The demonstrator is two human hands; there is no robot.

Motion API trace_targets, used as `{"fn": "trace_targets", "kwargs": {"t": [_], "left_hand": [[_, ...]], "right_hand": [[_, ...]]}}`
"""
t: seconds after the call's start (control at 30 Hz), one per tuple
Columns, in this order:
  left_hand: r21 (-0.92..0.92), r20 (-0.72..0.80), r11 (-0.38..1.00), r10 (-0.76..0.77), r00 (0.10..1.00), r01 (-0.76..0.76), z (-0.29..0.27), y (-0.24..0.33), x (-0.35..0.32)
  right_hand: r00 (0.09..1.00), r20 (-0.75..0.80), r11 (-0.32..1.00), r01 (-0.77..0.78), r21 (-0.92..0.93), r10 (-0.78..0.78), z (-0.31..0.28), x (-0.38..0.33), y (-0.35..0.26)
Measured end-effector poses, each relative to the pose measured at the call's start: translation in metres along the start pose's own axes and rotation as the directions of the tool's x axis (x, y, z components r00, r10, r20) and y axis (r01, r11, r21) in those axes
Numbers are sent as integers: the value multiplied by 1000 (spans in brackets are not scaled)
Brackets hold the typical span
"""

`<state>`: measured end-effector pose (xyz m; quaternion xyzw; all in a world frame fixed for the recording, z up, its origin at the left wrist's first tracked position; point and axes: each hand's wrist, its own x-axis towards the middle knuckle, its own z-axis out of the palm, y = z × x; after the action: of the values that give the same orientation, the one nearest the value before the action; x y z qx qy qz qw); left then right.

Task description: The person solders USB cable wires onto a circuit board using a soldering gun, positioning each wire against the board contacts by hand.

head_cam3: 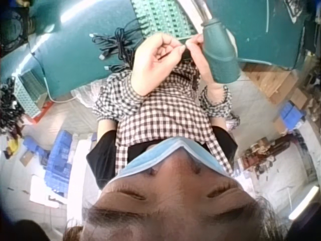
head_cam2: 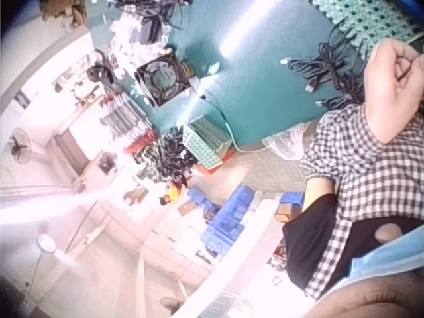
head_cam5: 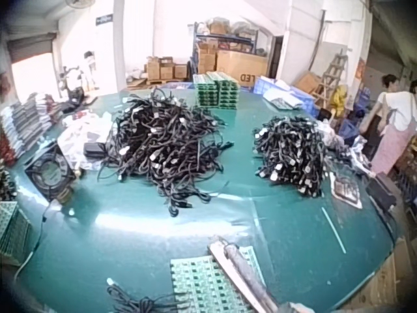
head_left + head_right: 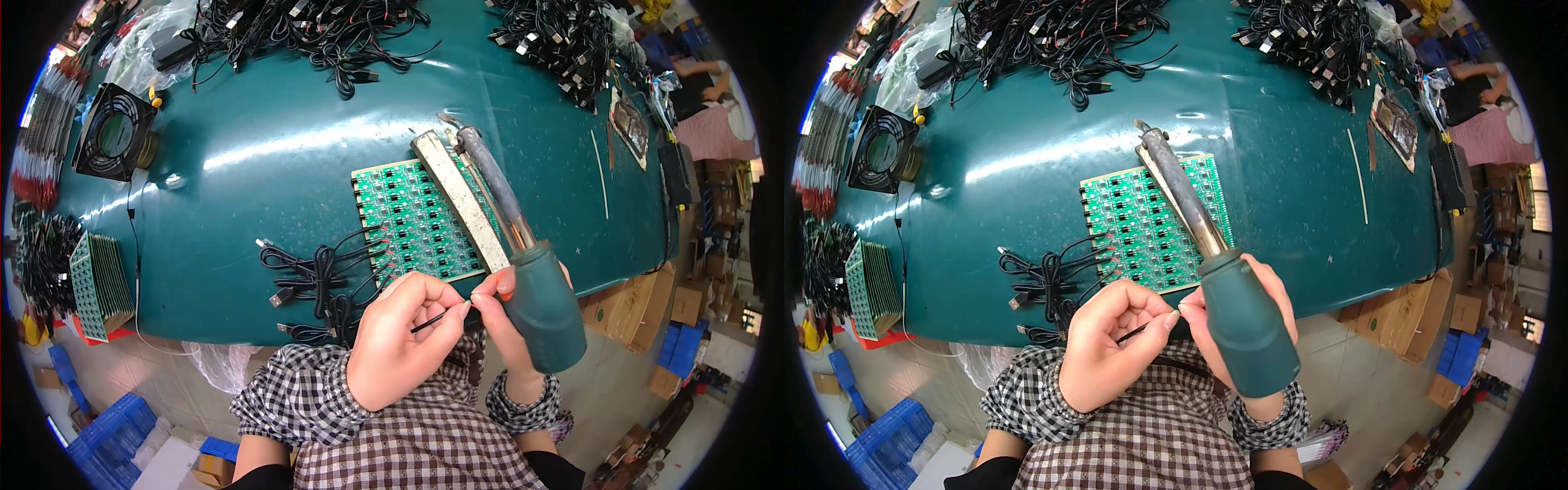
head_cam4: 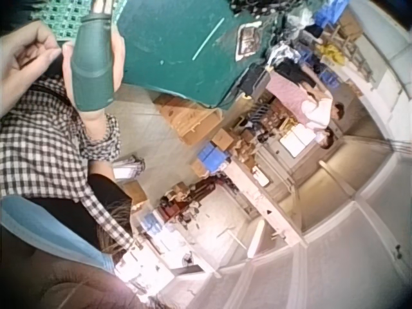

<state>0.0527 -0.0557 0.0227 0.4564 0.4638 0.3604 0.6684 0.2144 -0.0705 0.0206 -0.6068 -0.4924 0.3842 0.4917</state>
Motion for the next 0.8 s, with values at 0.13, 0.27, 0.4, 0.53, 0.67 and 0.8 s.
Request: {"fn": "trace_targets", "kwargs": {"t": [0.13,0.27,0.4,0.53,0.67,0.8], "left_hand": [[74,-63,996,54,997,-49,1,2,4],[97,-56,994,62,997,-56,6,8,5],[139,-88,987,99,991,-86,2,7,4],[143,-93,988,77,993,-64,-1,4,0],[96,-98,994,62,993,-53,4,5,-1],[110,-85,992,70,994,-61,3,2,-1]], "right_hand": [[986,25,942,167,-292,-167,0,1,1],[973,-13,931,217,-295,-231,-3,-5,0],[967,-50,929,227,-291,-251,2,-1,-1],[989,-5,987,144,-74,-145,2,-5,1],[994,-78,971,95,218,-80,3,-9,0],[941,-85,941,319,-108,-329,3,-5,6]]}}
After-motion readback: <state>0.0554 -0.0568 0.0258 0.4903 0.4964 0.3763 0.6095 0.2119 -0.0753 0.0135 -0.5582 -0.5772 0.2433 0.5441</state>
